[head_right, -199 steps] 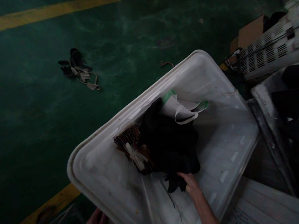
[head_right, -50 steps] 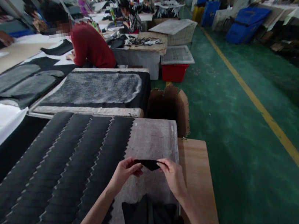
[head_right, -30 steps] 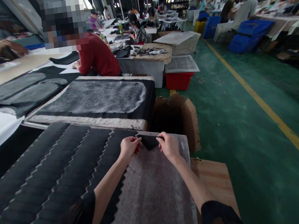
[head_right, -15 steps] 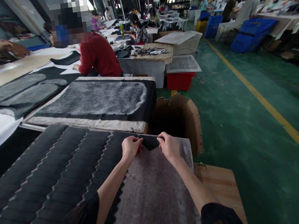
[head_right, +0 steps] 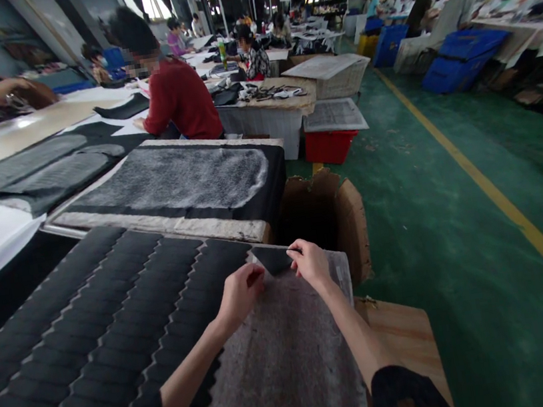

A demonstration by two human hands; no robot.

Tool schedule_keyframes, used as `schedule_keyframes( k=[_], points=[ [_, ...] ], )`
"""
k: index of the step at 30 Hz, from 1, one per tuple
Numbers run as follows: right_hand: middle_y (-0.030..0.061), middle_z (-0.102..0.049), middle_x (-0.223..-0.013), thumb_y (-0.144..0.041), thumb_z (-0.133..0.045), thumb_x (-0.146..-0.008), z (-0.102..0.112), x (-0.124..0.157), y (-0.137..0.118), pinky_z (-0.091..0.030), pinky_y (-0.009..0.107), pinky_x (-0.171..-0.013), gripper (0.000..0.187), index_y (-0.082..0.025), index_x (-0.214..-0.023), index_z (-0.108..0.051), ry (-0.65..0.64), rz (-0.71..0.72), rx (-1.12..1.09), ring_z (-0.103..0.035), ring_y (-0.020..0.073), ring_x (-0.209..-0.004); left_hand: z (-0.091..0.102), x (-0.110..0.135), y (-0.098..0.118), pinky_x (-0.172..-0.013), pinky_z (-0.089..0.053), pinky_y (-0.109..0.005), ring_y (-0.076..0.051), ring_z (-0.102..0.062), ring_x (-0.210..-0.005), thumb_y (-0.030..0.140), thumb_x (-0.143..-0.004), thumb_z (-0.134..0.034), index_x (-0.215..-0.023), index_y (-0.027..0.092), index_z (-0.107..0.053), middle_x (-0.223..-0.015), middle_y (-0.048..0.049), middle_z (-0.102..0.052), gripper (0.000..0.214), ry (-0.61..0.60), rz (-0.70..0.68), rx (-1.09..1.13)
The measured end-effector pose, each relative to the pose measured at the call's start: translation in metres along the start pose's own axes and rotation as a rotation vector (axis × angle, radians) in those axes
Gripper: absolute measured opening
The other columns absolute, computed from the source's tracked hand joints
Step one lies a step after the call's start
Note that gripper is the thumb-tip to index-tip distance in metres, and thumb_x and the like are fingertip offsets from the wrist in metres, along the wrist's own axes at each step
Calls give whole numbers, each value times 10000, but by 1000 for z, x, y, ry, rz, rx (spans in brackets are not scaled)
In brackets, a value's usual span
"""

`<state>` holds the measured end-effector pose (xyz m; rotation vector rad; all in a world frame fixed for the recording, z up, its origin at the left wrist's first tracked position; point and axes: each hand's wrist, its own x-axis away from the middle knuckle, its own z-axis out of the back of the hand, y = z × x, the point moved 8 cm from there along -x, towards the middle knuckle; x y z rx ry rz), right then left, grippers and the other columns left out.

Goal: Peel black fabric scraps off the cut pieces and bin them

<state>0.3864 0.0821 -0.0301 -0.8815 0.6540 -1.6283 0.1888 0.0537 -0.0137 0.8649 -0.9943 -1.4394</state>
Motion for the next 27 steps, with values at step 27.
schedule_keyframes(
  k=[27],
  points=[
    [-71,-627,-520,-298,-552,-866,1,4,-8,-382,167,-446,125,-218,-846,-647,25,-50,97,-566,72,-375,-24,13,15,-1139,-358,-415,-264,-422,-1368,105,-913,-429,-1374,113,-472,-1467,-140,-477,463,-105,-485,-1027]
  ],
)
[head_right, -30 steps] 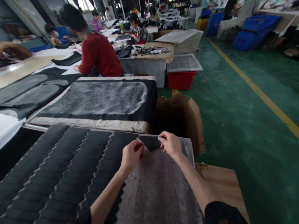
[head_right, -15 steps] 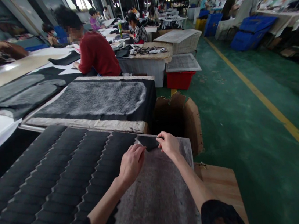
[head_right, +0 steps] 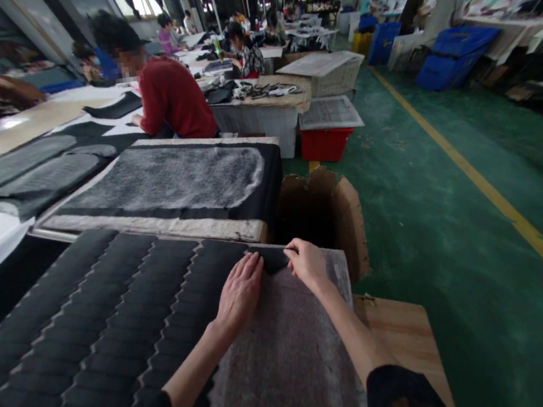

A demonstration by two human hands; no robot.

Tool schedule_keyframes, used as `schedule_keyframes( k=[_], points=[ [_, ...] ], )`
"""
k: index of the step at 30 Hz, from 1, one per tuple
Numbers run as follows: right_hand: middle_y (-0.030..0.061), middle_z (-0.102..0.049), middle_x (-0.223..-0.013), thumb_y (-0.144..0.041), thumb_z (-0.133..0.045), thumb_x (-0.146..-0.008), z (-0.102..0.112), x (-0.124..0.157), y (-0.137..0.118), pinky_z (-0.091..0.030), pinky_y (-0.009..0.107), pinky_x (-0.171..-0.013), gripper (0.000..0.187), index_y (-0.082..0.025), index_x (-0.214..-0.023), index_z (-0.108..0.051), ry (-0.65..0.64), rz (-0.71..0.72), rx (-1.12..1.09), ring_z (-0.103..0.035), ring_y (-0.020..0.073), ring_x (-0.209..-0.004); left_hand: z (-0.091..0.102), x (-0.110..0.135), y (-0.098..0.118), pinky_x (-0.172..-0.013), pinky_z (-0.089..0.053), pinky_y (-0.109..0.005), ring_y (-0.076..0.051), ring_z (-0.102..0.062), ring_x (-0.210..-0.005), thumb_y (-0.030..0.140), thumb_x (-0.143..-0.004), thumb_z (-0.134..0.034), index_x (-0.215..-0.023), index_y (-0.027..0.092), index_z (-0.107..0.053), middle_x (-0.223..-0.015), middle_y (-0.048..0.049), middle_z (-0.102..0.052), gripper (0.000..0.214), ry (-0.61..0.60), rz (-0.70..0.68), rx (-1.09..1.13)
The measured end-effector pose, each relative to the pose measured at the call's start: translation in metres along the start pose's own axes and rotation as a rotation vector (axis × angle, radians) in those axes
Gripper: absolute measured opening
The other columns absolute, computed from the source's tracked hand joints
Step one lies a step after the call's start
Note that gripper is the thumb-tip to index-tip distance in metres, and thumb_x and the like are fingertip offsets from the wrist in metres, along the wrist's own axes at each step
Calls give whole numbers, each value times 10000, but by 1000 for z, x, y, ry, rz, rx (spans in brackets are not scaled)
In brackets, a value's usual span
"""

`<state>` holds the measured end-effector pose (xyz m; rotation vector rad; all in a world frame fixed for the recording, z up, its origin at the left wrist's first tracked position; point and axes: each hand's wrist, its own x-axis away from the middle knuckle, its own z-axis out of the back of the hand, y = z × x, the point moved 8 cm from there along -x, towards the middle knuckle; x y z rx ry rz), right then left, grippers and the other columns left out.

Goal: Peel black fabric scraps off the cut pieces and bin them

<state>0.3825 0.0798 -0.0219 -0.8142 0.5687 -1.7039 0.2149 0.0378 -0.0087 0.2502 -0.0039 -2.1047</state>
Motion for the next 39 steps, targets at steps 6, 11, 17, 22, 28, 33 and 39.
schedule_keyframes(
  k=[6,11,17,22,28,33,39],
  points=[
    [-73,-628,-518,-291,-549,-868,0,-1,1,-383,174,-459,121,-222,-828,-640,9,-3,14,-564,73,-378,-4,2,0,-1144,-354,-420,-252,-417,-1373,127,-928,-411,-1394,142,-447,-1477,-126,-467,467,54,-21,-28],
    [-72,-626,-514,-302,-562,-863,2,0,3,-380,171,-467,111,-213,-809,-601,31,-21,15,-560,70,-380,-6,3,1,-1147,-346,-419,-256,-414,-1375,124,-926,-404,-1387,126,-455,-1479,-130,-463,464,65,-21,-42],
    [-80,-622,-519,-332,-556,-866,0,2,5,-354,164,-440,119,-228,-816,-583,21,-25,-20,-559,70,-377,-4,5,-1,-1146,-347,-434,-258,-413,-1377,132,-932,-388,-1394,128,-453,-1471,-140,-472,466,95,-4,-37],
    [-86,-613,-517,-327,-556,-863,-1,3,5,-348,162,-435,105,-231,-824,-573,11,-8,-44,-559,71,-380,-6,6,-2,-1148,-347,-444,-255,-413,-1377,118,-930,-384,-1405,139,-443,-1476,-131,-468,479,111,-7,-21],
    [-90,-610,-509,-334,-551,-864,1,2,5,-350,162,-454,127,-232,-794,-577,57,-16,-29,-557,64,-381,-8,7,-3,-1159,-333,-434,-252,-410,-1379,97,-923,-387,-1408,141,-447,-1484,-120,-461,491,103,2,-11],
    [-87,-605,-505,-332,-566,-852,-2,0,9,-344,158,-434,113,-231,-803,-572,26,-27,-47,-562,71,-379,-8,7,-3,-1163,-328,-426,-248,-405,-1382,101,-926,-394,-1403,130,-457,-1480,-126,-464,482,94,7,-11],
    [-73,-608,-522,-324,-545,-863,-4,-4,17,-354,148,-409,116,-217,-826,-570,43,-54,-125,-557,69,-368,-7,7,-3,-1163,-334,-425,-239,-421,-1371,117,-929,-402,-1400,140,-462,-1477,-115,-471,475,101,-4,10]
  ],
)
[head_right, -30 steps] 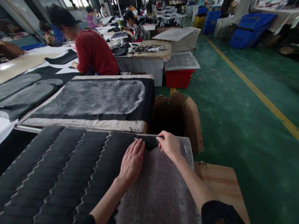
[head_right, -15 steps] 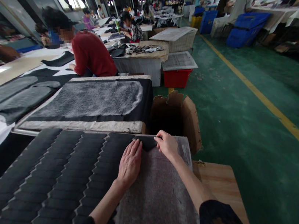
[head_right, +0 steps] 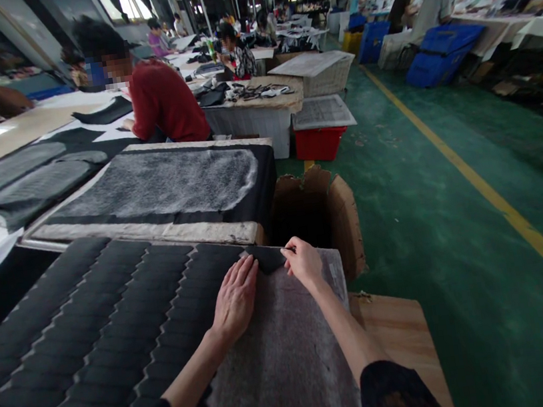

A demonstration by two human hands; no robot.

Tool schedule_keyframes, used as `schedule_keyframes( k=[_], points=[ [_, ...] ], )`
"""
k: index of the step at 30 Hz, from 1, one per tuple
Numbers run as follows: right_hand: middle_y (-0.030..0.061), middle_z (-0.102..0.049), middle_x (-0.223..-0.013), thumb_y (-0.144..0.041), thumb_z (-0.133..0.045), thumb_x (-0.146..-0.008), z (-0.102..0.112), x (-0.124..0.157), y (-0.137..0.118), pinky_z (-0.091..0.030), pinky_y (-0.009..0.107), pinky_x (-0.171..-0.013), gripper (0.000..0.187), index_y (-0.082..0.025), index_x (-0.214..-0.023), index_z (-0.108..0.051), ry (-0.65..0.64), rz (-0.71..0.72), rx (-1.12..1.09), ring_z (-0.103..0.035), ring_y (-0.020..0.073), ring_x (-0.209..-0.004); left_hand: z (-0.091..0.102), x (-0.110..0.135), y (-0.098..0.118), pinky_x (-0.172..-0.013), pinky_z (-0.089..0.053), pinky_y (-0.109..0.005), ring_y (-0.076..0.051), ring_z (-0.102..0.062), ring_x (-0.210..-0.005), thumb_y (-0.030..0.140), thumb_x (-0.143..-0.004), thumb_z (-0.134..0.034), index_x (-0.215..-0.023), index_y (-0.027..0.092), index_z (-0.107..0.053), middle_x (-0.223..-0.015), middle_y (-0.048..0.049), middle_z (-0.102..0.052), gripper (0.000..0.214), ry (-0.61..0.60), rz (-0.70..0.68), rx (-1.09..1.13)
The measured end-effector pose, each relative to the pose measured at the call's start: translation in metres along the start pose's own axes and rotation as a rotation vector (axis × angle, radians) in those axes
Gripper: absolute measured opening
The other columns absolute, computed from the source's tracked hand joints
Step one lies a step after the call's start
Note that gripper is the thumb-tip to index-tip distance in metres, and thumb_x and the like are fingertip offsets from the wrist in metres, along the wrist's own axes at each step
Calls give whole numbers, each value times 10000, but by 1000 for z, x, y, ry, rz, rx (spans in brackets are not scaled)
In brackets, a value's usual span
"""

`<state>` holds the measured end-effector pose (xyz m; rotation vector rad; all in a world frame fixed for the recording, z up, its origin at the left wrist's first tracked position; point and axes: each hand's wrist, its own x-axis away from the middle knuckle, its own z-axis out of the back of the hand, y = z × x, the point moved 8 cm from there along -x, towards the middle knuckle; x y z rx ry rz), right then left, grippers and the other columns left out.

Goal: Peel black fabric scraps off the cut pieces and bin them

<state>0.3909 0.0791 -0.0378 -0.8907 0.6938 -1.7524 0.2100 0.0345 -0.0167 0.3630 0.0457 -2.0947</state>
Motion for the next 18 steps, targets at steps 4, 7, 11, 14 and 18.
schedule_keyframes(
  k=[4,7,11,14,18],
  points=[
    [-74,-598,-521,-330,-552,-858,-4,-5,5,-345,137,-374,121,-212,-841,-566,-30,-2,-51,-559,72,-361,-2,0,-1,-1162,-331,-441,-238,-417,-1375,119,-931,-392,-1417,155,-439,-1481,-110,-467,490,8,-3,6],
    [-72,-590,-515,-323,-553,-855,-6,-9,8,-341,133,-347,116,-208,-842,-556,-57,-17,-102,-563,81,-358,-2,0,-1,-1169,-323,-428,-234,-408,-1381,124,-931,-395,-1419,152,-438,-1488,-105,-459,490,5,-2,9],
    [-73,-577,-501,-309,-561,-849,-7,-11,8,-326,126,-321,110,-200,-837,-547,-76,-39,-151,-541,75,-334,-1,0,-1,-1170,-320,-426,-228,-409,-1380,132,-942,-390,-1417,158,-442,-1493,-98,-454,479,-4,-3,5],
    [-75,-573,-495,-298,-563,-850,-7,-12,8,-319,124,-311,101,-198,-840,-550,-77,-49,-168,-535,74,-328,0,-1,0,-1171,-314,-423,-225,-403,-1385,133,-952,-368,-1419,167,-440,-1497,-88,-450,474,-17,2,0],
    [-82,-562,-479,-293,-581,-846,-7,-12,8,-317,122,-307,102,-199,-821,-553,-78,-56,-168,-522,71,-315,1,-2,1,-1174,-307,-415,-221,-390,-1393,145,-963,-355,-1416,167,-447,-1501,-82,-446,463,-33,6,-10]
  ],
)
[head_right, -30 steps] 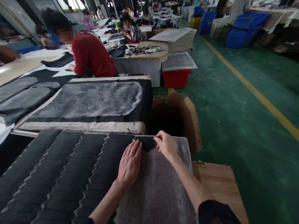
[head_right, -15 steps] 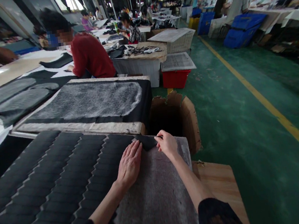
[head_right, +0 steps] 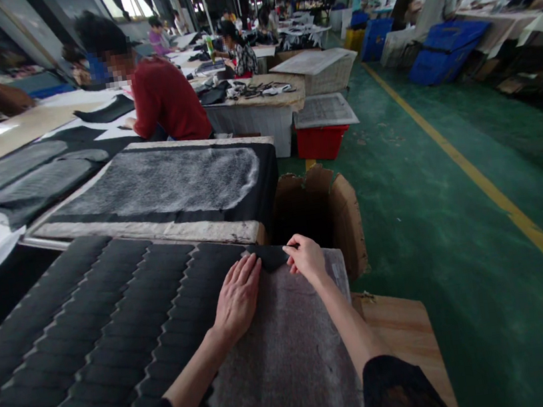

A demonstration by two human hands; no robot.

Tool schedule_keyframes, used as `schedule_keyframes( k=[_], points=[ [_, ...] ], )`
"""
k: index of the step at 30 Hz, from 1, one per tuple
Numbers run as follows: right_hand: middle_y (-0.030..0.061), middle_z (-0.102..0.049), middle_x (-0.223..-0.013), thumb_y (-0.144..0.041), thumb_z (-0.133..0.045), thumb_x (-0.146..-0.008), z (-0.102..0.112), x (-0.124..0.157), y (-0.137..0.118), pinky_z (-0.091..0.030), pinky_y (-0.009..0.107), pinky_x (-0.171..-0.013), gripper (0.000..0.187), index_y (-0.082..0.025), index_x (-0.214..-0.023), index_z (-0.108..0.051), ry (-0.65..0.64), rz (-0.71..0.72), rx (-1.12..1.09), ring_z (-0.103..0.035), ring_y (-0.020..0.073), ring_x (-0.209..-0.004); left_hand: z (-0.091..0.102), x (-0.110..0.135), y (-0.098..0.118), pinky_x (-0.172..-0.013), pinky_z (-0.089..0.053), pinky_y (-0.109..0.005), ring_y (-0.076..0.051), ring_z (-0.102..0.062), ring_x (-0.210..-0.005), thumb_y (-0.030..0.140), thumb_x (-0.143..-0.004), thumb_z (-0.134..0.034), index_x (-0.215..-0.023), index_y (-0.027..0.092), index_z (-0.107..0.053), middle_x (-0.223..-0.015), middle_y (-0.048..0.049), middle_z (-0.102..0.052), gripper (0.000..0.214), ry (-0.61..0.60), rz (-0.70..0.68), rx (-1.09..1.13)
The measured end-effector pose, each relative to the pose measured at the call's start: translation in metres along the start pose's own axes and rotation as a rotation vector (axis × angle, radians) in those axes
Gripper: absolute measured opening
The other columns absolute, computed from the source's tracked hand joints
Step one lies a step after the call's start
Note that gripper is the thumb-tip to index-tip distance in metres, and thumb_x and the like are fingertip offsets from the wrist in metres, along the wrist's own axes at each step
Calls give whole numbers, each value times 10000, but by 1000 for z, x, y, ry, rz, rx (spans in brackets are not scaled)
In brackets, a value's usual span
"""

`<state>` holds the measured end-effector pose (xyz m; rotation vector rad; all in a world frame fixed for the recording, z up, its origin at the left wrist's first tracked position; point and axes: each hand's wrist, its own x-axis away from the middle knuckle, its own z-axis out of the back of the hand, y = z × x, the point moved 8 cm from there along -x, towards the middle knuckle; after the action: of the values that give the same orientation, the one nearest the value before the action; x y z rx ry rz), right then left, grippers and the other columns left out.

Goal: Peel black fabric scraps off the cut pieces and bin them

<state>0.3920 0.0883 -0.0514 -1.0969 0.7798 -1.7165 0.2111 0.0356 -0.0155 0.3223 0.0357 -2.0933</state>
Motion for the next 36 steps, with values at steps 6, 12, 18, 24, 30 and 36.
schedule_keyframes(
  k=[6,12,18,24,30,36],
  points=[
    [-71,-584,-490,-295,-574,-854,0,-1,2,-328,130,-310,102,-198,-827,-560,18,3,25,-539,80,-326,0,0,0,-1175,-302,-418,-223,-386,-1395,150,-958,-369,-1432,176,-429,-1501,-77,-446,479,14,-9,13],
    [-55,-622,-530,-314,-558,-879,2,3,2,-352,133,-343,126,-195,-847,-538,66,-7,96,-577,84,-362,0,0,1,-1166,-308,-438,-247,-401,-1383,160,-955,-383,-1429,169,-433,-1498,-92,-448,477,-1,-20,1],
    [-26,-660,-584,-279,-558,-892,7,15,-10,-383,168,-451,103,-189,-845,-579,127,43,230,-580,77,-404,1,0,1,-1159,-320,-436,-246,-412,-1377,170,-956,-383,-1425,186,-446,-1486,-81,-466,473,17,-14,15],
    [59,-718,-753,-314,-572,-901,11,24,-30,-388,227,-564,131,-196,-906,-628,213,53,595,-674,158,-659,1,-1,1,-1167,-310,-426,-239,-400,-1383,167,-956,-379,-1423,170,-447,-1489,-80,-463,472,7,-13,13],
    [20,-700,-659,-355,-593,-884,14,17,-25,-380,225,-557,166,-212,-811,-638,151,1,608,-665,155,-662,1,0,1,-1158,-322,-435,-251,-403,-1380,175,-948,-400,-1420,166,-451,-1491,-92,-458,475,3,-16,15],
    [44,-708,-715,-423,-677,-807,30,14,-18,-389,240,-572,231,-203,-840,-613,243,-23,665,-676,184,-725,-1,1,1,-1164,-306,-432,-252,-404,-1381,170,-953,-387,-1420,163,-453,-1495,-93,-452,473,1,-14,8]
  ],
)
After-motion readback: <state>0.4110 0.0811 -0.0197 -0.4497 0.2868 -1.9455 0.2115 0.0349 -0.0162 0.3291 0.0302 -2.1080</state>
